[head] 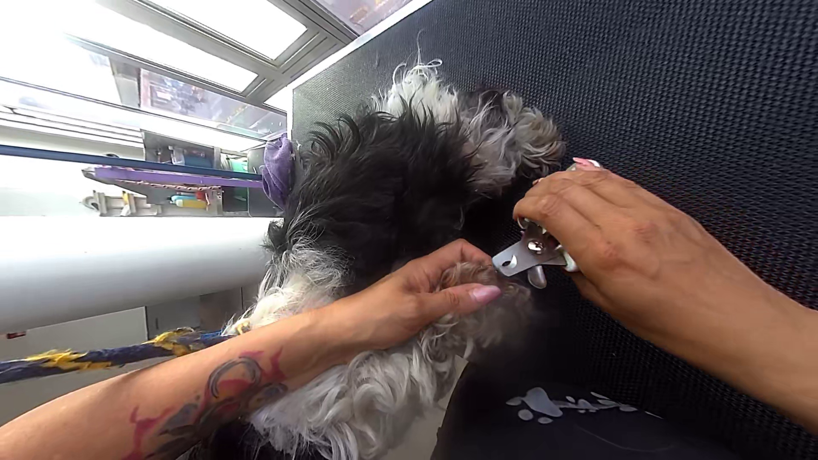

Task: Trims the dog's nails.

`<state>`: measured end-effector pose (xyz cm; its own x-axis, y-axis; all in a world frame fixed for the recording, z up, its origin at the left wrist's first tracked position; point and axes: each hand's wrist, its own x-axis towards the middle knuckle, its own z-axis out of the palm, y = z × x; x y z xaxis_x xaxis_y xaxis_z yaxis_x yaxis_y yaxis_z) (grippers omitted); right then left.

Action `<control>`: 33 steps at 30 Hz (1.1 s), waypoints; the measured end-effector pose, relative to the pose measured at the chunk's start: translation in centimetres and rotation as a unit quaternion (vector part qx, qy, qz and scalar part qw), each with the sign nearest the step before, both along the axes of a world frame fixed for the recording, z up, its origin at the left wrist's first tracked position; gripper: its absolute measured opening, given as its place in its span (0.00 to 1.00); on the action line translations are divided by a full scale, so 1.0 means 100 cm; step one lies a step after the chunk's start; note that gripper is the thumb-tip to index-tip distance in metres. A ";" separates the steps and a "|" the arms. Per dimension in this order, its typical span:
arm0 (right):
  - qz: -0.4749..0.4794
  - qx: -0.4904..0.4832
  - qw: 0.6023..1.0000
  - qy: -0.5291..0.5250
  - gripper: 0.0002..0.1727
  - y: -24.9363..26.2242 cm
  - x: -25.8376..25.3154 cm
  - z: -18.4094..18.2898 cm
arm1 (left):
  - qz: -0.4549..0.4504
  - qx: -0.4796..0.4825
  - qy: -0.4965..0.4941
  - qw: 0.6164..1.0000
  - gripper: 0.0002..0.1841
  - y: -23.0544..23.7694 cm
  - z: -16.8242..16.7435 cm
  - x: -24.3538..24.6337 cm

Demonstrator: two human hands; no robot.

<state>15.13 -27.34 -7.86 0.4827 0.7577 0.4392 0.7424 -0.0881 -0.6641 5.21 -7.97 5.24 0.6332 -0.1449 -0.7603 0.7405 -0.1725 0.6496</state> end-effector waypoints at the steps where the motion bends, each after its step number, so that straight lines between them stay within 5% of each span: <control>1: 0.007 -0.001 1.000 -0.007 0.16 0.001 0.000 0.000 | -0.001 0.001 -0.001 1.000 0.07 0.000 0.000 0.000; 18: 0.031 0.000 0.995 -0.096 0.14 0.007 0.011 0.000 | -0.007 0.013 -0.022 1.000 0.08 -0.002 -0.002 -0.003; 27: -0.095 0.015 0.995 0.014 0.12 0.004 -0.006 -0.002 | 0.026 0.006 -0.005 1.000 0.07 0.000 0.001 0.000; 33: -0.055 0.019 0.998 0.032 0.14 -0.009 -0.004 -0.003 | 0.039 -0.001 0.037 0.999 0.08 0.002 0.003 0.000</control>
<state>14.69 -28.22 -8.15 0.5896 0.6824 0.4321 0.6862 -0.1411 -0.7136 5.24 -7.81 5.55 0.5851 -0.0999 -0.8048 0.7971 -0.1114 0.5934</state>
